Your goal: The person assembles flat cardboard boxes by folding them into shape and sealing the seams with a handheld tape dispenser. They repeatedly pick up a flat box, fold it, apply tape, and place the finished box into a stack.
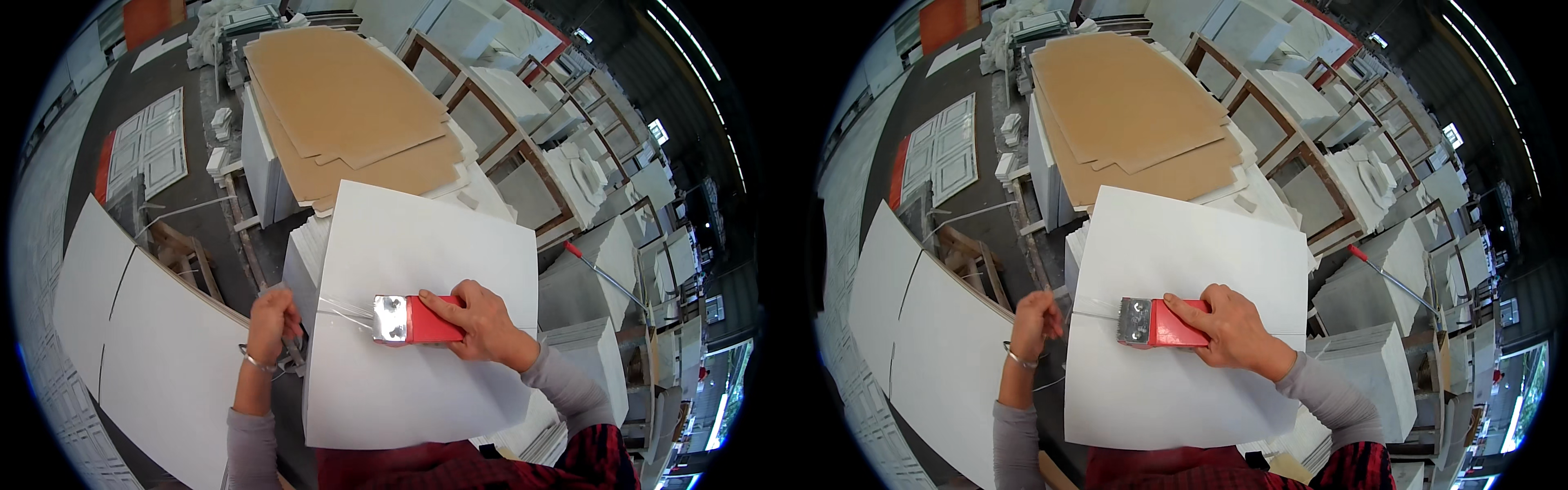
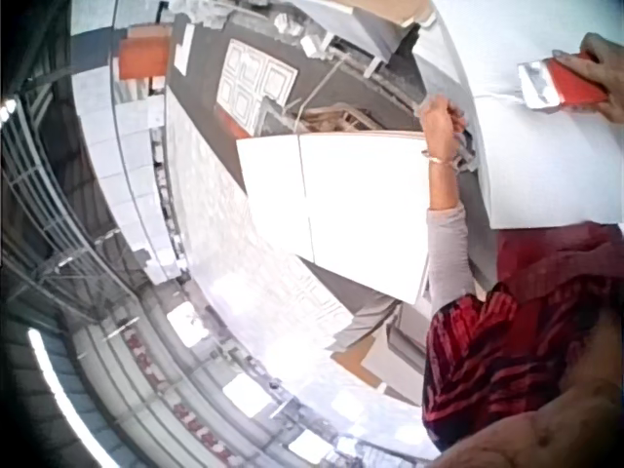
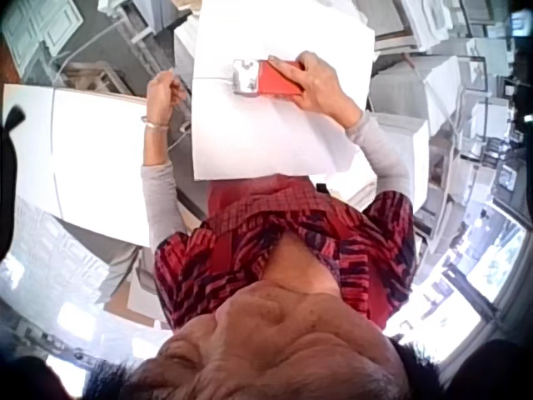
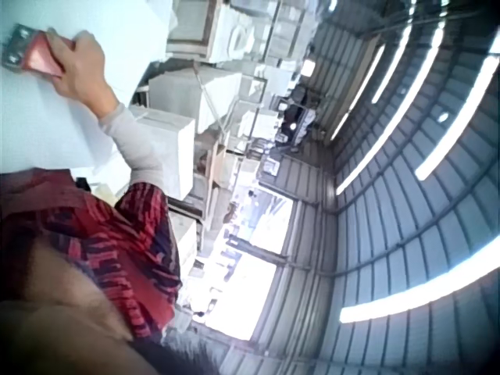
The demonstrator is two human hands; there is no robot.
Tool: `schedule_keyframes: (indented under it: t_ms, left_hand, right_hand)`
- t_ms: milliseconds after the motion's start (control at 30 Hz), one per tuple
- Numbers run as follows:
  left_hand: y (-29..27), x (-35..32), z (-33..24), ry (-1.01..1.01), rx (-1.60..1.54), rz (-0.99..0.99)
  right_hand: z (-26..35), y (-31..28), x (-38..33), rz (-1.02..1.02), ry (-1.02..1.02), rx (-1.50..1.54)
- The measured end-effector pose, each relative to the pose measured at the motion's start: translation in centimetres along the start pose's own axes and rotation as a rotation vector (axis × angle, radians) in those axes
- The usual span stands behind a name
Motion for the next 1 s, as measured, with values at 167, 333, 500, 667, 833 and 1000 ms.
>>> schedule_keyframes:
  t_ms: [167,333,500,667,833,1000]
  left_hand:
    - [2.8,-1.0,1.4,0.484,0.46,-0.144]
    - [3.3,-1.4,2.1,0.515,1.129,-0.06]
    - [3.4,-2.2,-4.3,0.726,0.729,-0.187]
    - [10.4,-5.2,-4.1,0.871,0.833,-0.049]
    - [11.3,-5.2,-3.4,0.912,1.022,-0.171]
    - [13.7,-2.5,-7.0,1.357,1.223,-0.154]
  right_hand:
    - [0.0,0.2,-0.3,0.007,0.011,-0.008]
    - [0.3,-0.3,-1.1,-0.019,-0.016,-0.03]
    - [0.4,-1.0,-0.9,-0.033,0.034,0.06]
    - [-0.3,-0.9,-1.9,-0.092,0.005,0.191]
    - [-0.8,-0.2,-3.9,-0.302,0.108,0.323]
    - [-0.8,0.1,-5.3,-0.4,0.104,0.406]
Point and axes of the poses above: each hand's wrist, its own x-axis towards the middle knuckle, its own y-axis out of the palm, z = x × y, the point moved 4 cm from there along x, towards the middle knuckle, and after that the axes turned 14 degrees about -z, right-handed, at the moved point
